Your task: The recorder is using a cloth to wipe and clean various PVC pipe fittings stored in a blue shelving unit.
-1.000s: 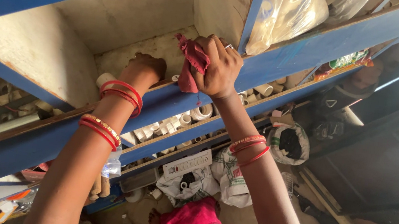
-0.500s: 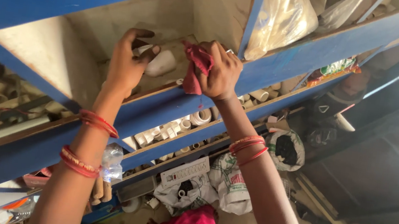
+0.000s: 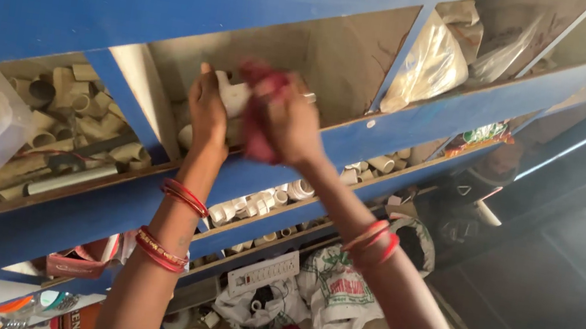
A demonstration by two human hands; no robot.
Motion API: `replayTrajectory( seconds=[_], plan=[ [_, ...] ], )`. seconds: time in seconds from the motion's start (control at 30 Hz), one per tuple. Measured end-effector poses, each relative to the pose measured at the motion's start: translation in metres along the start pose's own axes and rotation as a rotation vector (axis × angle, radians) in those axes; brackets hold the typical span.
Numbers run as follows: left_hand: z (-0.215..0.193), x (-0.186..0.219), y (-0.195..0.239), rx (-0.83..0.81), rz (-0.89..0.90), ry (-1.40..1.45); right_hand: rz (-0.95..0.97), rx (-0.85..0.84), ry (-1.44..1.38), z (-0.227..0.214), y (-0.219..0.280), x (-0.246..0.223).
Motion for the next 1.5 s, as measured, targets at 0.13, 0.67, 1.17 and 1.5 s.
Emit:
replayTrajectory(
  seconds=[0.13, 0.67, 1.17, 1.5],
  plan=[
    [-0.002, 0.015, 0.006, 0.014, 0.114, -0.024, -0.027, -0.067, 0.137, 0.016, -0.008, -0.079],
    [0.034, 0.102, 0.056, -0.186, 0.783, -0.745, 0.648, -0.657, -0.41, 0.052, -0.034, 0.003],
    [0.039, 0.114, 0.07, -0.173, 0.633, -0.803, 0.483, -0.621, -0.464, 0.076, -0.042, 0.042],
    [0.044, 0.127, 0.083, -0.034, 0.988, -0.66, 0.414, -0.582, -0.648, 0.05, -0.04, 0.011]
  ],
)
Point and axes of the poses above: each hand's wrist, its own y-axis away from the middle knuckle, its own z-axis out of the palm, x = y × z, the point moved 3 cm from there along -y, towards the middle knuckle, and after that the axes turned 13 degrees about z, right-handed, at the moved point
